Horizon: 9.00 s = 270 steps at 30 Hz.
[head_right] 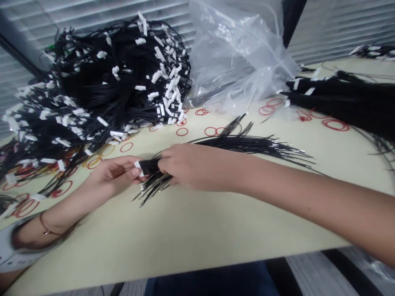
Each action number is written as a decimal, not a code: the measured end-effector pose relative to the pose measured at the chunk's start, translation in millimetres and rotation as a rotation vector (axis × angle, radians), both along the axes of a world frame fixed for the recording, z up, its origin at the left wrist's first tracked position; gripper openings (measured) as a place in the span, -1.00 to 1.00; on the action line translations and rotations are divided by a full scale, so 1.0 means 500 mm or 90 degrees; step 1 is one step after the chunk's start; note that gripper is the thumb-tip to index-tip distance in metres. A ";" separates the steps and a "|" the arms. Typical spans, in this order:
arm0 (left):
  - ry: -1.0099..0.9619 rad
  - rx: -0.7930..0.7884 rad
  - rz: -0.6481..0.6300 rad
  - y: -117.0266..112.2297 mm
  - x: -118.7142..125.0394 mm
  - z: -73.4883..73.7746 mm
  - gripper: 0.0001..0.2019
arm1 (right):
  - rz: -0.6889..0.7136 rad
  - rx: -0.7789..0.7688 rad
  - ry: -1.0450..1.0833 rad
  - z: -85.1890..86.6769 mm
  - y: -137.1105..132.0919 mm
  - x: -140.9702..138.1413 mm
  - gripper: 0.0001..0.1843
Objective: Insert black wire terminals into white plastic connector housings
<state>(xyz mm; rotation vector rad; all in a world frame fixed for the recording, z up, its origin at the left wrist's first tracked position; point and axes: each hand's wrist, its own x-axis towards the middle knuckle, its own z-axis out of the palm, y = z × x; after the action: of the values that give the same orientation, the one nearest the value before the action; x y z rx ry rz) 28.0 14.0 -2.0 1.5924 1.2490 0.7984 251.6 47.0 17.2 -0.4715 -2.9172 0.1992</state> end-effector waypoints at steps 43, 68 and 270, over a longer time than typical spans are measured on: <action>-0.022 -0.036 0.047 0.005 -0.001 0.003 -0.96 | -0.306 -0.178 0.317 -0.083 -0.025 -0.050 -0.84; -0.010 -0.050 0.025 0.009 0.006 0.012 -0.84 | -0.279 -0.135 0.295 -0.087 -0.025 -0.047 -0.84; 0.008 -0.108 0.023 0.017 0.172 0.073 -0.63 | -0.119 -0.410 0.473 0.073 0.031 0.009 -0.68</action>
<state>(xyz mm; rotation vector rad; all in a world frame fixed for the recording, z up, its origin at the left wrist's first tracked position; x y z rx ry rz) 113.8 22.2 34.4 1.4443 1.3209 0.6871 256.4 62.4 53.9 -0.5887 -2.0208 1.0452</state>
